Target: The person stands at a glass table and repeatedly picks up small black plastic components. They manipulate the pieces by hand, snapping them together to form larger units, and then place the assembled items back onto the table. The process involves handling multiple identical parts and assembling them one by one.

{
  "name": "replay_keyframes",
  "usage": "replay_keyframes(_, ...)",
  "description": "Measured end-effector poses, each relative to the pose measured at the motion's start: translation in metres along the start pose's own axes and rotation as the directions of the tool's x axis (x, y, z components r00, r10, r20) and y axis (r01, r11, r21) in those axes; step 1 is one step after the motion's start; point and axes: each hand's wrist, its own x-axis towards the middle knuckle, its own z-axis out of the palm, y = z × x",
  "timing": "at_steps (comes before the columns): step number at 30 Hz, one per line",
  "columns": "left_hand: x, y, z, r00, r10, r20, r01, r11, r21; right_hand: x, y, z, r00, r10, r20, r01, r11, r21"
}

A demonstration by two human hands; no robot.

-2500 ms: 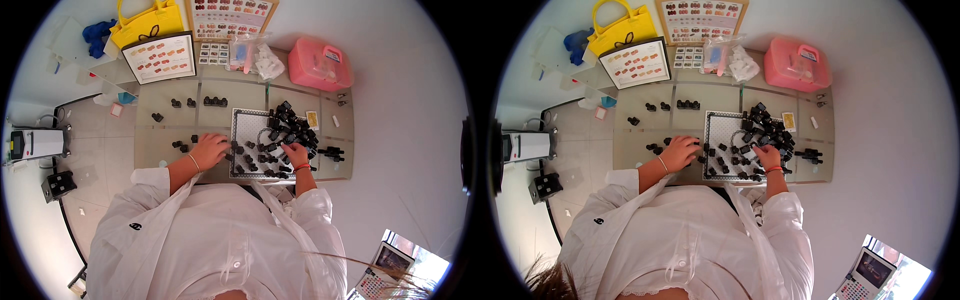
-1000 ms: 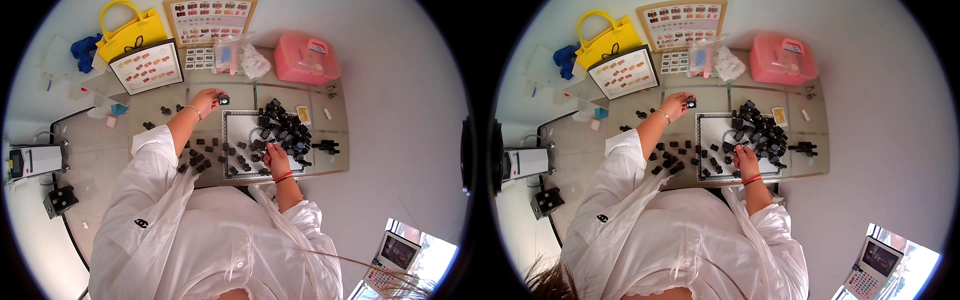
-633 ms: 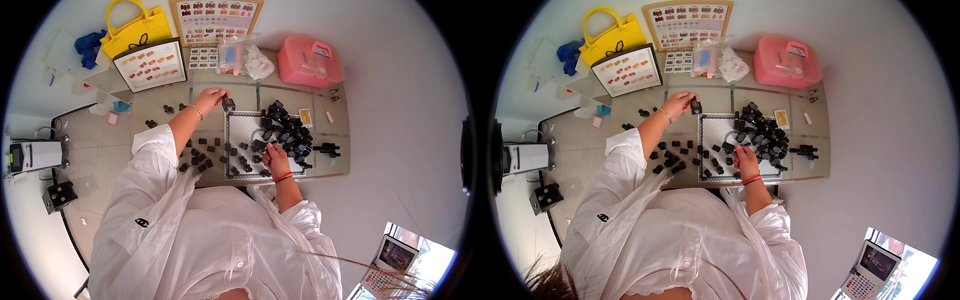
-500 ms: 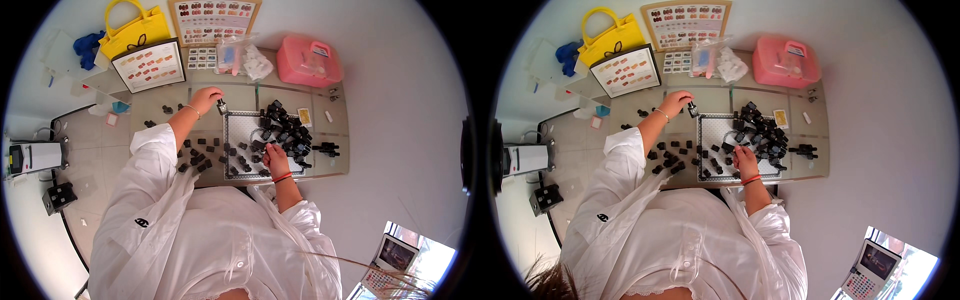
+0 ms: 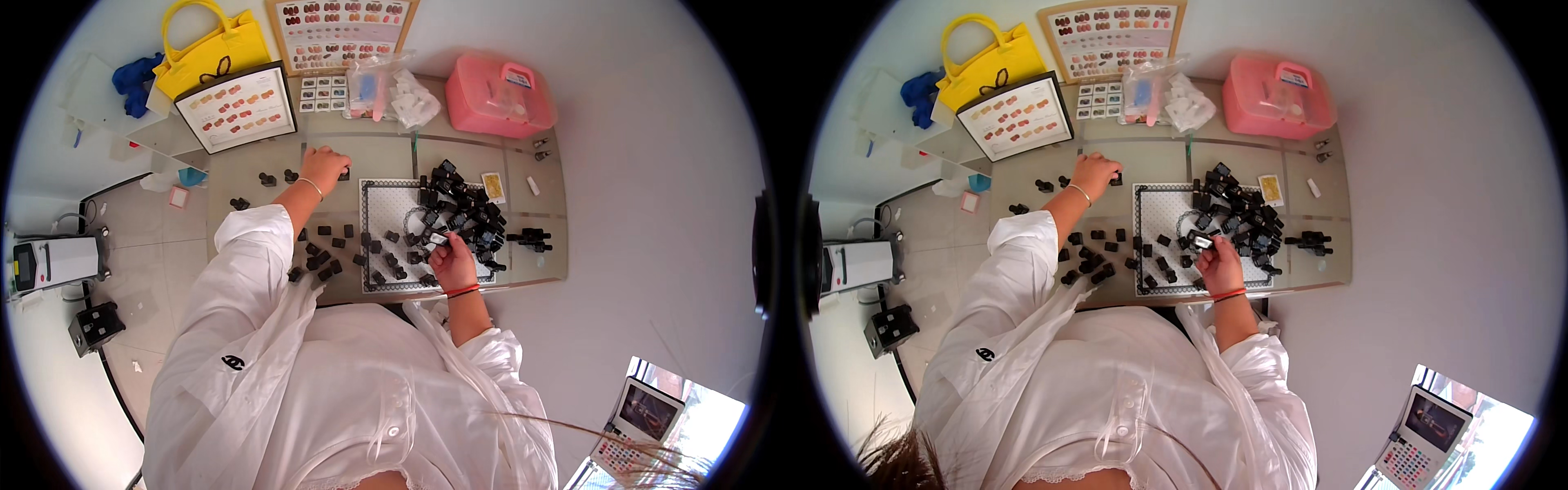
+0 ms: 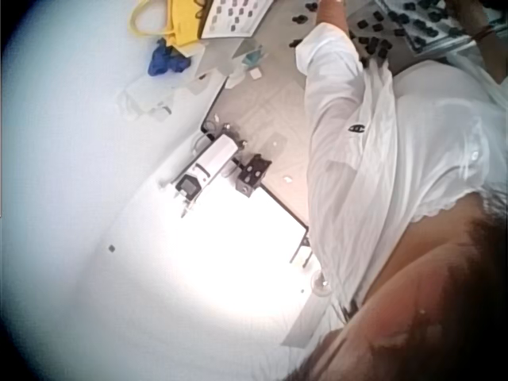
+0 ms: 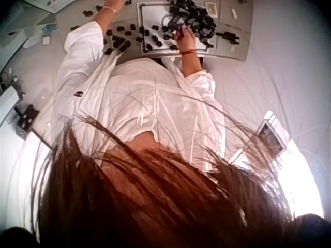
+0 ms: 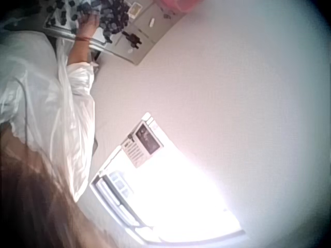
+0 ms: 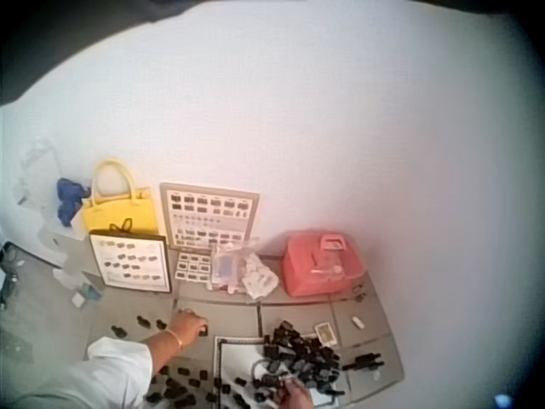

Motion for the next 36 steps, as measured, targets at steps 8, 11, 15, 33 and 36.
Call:
replay_keyframes(8,-0.002,0.002,-0.001,1.0,0.025,0.017,-0.026,0.999,0.039,0.004,-0.009,-0.01,0.903,0.216,0.372,-0.331,0.9,0.282)
replay_keyframes(11,-0.002,0.003,-0.002,0.999,0.022,0.029,-0.023,0.999,0.047,0.004,-0.009,-0.006,0.901,0.212,0.377,-0.324,0.908,0.264)
replay_keyframes(15,0.0,0.005,-0.009,0.995,0.013,0.096,-0.02,0.997,0.071,-0.002,-0.01,0.007,0.947,0.152,0.283,-0.213,0.957,0.199)
replay_keyframes(33,-0.067,0.116,-0.035,0.908,0.388,0.16,-0.18,0.704,-0.687,0.001,0.009,0.065,0.983,-0.177,0.047,0.157,0.68,-0.717)
replay_keyframes(36,-0.071,0.109,-0.022,0.917,0.369,0.15,-0.169,0.7,-0.694,0.005,0.015,0.057,0.949,-0.21,0.237,0.315,0.54,-0.78)
